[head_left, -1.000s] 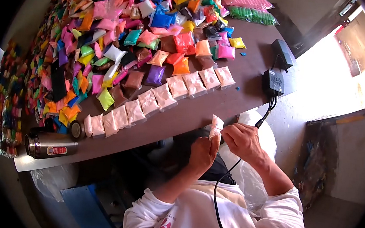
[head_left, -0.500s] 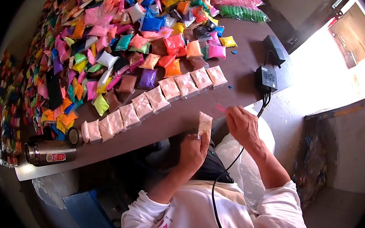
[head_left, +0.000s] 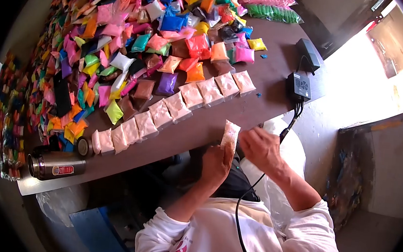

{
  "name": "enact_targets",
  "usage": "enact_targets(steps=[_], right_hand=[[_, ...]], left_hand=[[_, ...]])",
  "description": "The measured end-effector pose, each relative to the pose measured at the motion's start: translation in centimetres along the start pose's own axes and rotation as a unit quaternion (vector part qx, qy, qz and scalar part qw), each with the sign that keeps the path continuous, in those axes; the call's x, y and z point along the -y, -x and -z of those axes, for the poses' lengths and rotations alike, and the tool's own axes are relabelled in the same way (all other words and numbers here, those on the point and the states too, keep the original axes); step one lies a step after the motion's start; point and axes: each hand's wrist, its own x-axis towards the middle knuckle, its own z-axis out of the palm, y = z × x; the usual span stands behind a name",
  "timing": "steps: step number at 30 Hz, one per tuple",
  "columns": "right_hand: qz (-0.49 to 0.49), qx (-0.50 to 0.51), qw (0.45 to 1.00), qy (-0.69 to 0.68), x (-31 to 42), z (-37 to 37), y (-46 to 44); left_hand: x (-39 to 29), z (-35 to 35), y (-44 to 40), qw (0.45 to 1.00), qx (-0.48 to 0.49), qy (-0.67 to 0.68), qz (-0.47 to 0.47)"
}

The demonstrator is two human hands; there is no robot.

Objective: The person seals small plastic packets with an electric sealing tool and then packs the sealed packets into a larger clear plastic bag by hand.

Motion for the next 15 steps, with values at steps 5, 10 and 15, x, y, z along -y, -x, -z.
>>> enact_targets(steps=[5, 10, 15], right_hand=[[-0.020, 0.017, 0.999, 0.039, -2.0, -0.8, 0.0], [-0.002, -0.021, 0.999, 0.030, -0.6, 1.1, -0.7], [0.045, 0.054, 0.997, 0.012, -1.2, -0.1, -0.5]], left_hand=[[-0.1, -0.5, -0.6, 0.999, 0.014, 0.035, 0.012], [-1.4, 0.4, -0.9, 0.995, -0.072, -0.008, -0.063], [-0.8, -0.3, -0.2, 0.996, -0.050, -0.007, -0.074]])
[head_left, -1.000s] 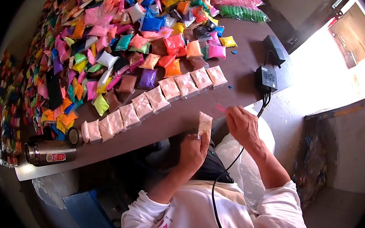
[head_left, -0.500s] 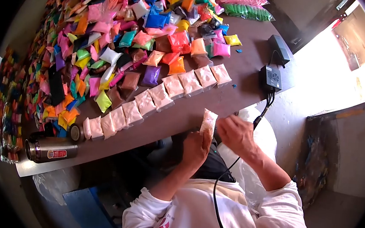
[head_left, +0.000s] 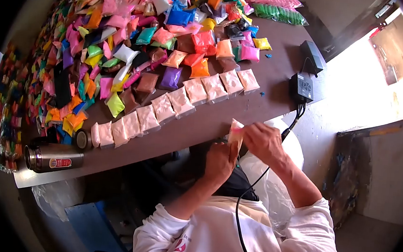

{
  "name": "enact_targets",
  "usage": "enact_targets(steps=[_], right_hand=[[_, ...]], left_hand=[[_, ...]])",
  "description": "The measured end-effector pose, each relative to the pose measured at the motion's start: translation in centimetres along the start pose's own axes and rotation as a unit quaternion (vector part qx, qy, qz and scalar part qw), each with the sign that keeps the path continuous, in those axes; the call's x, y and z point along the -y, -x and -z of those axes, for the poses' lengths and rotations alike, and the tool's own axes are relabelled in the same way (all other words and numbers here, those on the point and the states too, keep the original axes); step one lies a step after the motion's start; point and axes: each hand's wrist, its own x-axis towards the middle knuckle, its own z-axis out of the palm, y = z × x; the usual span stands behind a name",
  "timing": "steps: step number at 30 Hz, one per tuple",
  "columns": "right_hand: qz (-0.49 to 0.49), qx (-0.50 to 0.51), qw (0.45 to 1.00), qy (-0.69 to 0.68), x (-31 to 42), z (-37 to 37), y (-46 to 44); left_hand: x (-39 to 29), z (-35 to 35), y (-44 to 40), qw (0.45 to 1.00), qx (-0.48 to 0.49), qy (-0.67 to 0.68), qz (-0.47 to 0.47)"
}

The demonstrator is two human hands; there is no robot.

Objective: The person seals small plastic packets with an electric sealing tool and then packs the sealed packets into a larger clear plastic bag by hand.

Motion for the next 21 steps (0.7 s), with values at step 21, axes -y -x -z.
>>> enact_targets(steps=[21], right_hand=[[-0.045, 0.010, 0.995, 0.091, -1.5, 2.1, -1.2]], left_hand=[[-1.3, 1.2, -0.8, 0.997, 0.003, -0.061, -0.038]])
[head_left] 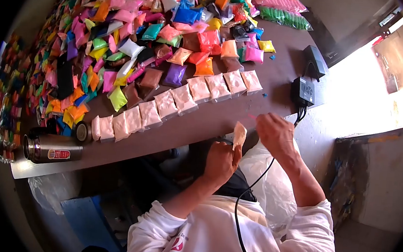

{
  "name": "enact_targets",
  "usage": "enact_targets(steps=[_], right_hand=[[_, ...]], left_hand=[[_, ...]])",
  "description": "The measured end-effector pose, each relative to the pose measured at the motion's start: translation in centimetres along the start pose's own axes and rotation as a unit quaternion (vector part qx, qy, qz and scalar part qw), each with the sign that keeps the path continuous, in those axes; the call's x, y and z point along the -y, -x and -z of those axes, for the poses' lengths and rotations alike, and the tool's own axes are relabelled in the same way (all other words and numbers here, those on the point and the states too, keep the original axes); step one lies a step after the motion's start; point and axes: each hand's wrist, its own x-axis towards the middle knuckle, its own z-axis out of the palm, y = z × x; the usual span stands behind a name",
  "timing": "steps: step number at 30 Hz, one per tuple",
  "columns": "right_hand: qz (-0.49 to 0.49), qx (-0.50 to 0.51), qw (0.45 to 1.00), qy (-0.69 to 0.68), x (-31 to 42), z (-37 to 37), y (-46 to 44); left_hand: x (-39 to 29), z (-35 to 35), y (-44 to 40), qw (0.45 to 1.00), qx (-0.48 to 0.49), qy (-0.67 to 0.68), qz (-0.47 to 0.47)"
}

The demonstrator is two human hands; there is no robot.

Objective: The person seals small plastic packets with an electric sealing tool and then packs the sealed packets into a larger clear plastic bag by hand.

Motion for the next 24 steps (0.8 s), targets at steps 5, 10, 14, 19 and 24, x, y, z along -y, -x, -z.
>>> enact_targets(steps=[5, 10, 14, 19, 24], right_hand=[[-0.223, 0.111, 0.901, -0.356, 0.8, -1.4, 0.3], [-0.305, 0.115, 0.732, -0.599, 2.3, -1.8, 0.7], [-0.311, 0.057, 0.664, -0.677, 1.4, -4.0, 2.0], [-0.299, 0.040, 0.671, -0.678, 2.0, -3.3, 1.5], [-0.294, 0.079, 0.743, -0.596, 2.4, -2.5, 1.3]], left_hand=[[-0.1, 0.6, -0.4, 0.999, 0.023, 0.025, -0.005], [-0.4, 0.5, -0.1, 0.998, 0.015, 0.054, -0.013], [-0.2, 0.5, 0.4, 0.957, 0.099, 0.225, 0.156], [0.4, 1.0, 1.1, 0.908, 0.145, 0.329, 0.213], [0.6, 1.4, 1.3, 0.921, 0.150, 0.299, 0.202]])
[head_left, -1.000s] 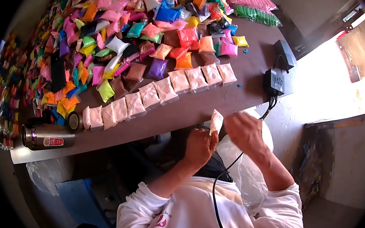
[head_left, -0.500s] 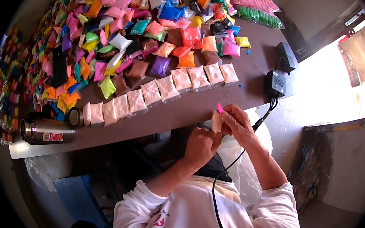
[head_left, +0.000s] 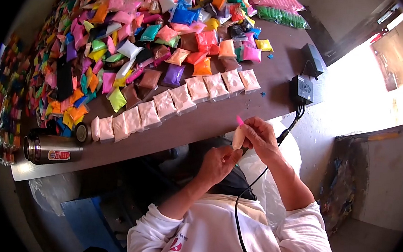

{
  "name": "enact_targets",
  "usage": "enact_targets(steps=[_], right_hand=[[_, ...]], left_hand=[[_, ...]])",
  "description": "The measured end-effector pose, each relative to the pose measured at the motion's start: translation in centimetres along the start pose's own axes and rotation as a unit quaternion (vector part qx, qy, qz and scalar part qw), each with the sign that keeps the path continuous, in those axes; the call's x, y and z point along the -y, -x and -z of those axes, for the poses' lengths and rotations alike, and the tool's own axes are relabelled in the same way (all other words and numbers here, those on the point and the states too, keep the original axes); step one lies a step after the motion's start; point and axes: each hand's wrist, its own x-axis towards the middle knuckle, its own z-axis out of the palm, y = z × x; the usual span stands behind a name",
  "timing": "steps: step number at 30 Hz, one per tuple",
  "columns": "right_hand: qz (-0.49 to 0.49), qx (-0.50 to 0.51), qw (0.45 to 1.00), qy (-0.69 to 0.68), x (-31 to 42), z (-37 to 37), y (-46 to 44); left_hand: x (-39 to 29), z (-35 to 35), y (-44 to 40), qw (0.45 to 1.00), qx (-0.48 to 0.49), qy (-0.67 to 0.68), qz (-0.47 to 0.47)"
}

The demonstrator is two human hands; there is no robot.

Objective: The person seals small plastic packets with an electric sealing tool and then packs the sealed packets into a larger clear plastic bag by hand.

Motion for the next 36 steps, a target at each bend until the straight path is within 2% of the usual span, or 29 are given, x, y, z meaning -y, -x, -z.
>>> enact_targets(steps=[3, 4, 6, 8, 9, 10, 11, 12, 14, 16, 19, 20, 22, 24, 26, 28, 29, 32, 33, 34, 36], right_hand=[[-0.045, 0.041, 0.998, 0.032, 0.8, -0.2, 0.4], [-0.044, 0.040, 0.998, 0.030, 0.9, -0.2, 0.4], [-0.058, -0.009, 0.995, -0.080, 1.1, -0.3, 0.1], [-0.024, -0.099, 0.995, 0.014, 0.3, 0.5, -0.4], [0.017, -0.145, 0.986, 0.081, -0.1, 0.8, -0.6], [0.017, -0.145, 0.986, 0.079, -0.3, 0.8, -0.5], [0.087, -0.145, 0.972, 0.160, -0.5, 0.7, -0.2], [0.155, -0.145, 0.947, 0.240, -0.5, 0.5, 0.1], [0.224, -0.108, 0.914, 0.321, -0.2, -0.7, 0.7], [0.286, -0.073, 0.849, 0.437, 0.1, -1.3, 0.8], [0.278, -0.048, 0.818, 0.501, -0.2, -1.3, 0.4], [0.277, -0.048, 0.819, 0.501, -0.6, -0.8, -0.1], [0.251, -0.115, 0.798, 0.536, -1.5, 1.0, -1.3], [0.271, -0.180, 0.810, 0.488, -0.3, 1.6, -1.2], [0.289, -0.137, 0.836, 0.446, 1.9, -0.5, 0.5], [0.335, -0.067, 0.813, 0.471, 1.5, -1.1, 0.9], [0.284, -0.007, 0.811, 0.512, 1.0, -0.8, 0.8], [0.259, -0.039, 0.806, 0.531, -0.1, 0.0, -0.4], [0.282, -0.072, 0.777, 0.558, 0.3, 0.5, -0.9], [0.269, -0.094, 0.808, 0.516, 0.0, 1.5, -1.8], [0.285, -0.101, 0.826, 0.477, 1.1, 1.0, -0.5]], left_hand=[[-0.3, 0.0, 0.0, 1.000, -0.014, -0.024, -0.012], [0.4, -0.3, 0.2, 0.997, -0.032, -0.048, -0.043], [1.0, -0.4, 0.3, 0.993, -0.048, -0.075, -0.075], [1.3, -0.2, 0.4, 0.999, -0.019, 0.033, 0.038], [1.8, 0.0, 0.3, 0.999, -0.019, 0.031, 0.038], [2.4, 0.2, 0.1, 0.993, -0.013, 0.106, 0.051], [2.9, 0.2, 0.1, 0.981, -0.008, 0.182, 0.064], [2.4, 0.4, 0.0, 0.981, -0.008, 0.182, 0.065], [1.4, 0.7, -0.5, 0.951, 0.006, 0.279, 0.131], [1.1, 0.6, -0.8, 0.948, 0.010, 0.288, 0.135], [1.0, 0.3, -1.1, 0.945, 0.004, 0.295, 0.143], [1.0, 0.2, -1.1, 0.944, -0.003, 0.295, 0.148], [0.2, 0.2, -1.1, 0.946, -0.022, 0.290, 0.146], [0.2, 0.2, -1.5, 0.947, -0.045, 0.286, 0.139], [1.1, 0.0, -0.9, 0.956, -0.037, 0.259, 0.131], [1.2, -0.3, -1.3, 0.955, -0.031, 0.267, 0.122], [1.2, -0.5, -1.2, 0.954, -0.030, 0.276, 0.115], [-0.1, -0.4, -1.4, 0.955, -0.043, 0.257, 0.140], [-0.1, -0.3, -1.0, 0.955, -0.042, 0.256, 0.142], [0.0, -0.2, -0.8, 0.958, -0.044, 0.246, 0.141], [0.3, -0.1, -1.6, 0.960, -0.056, 0.240, 0.131]])
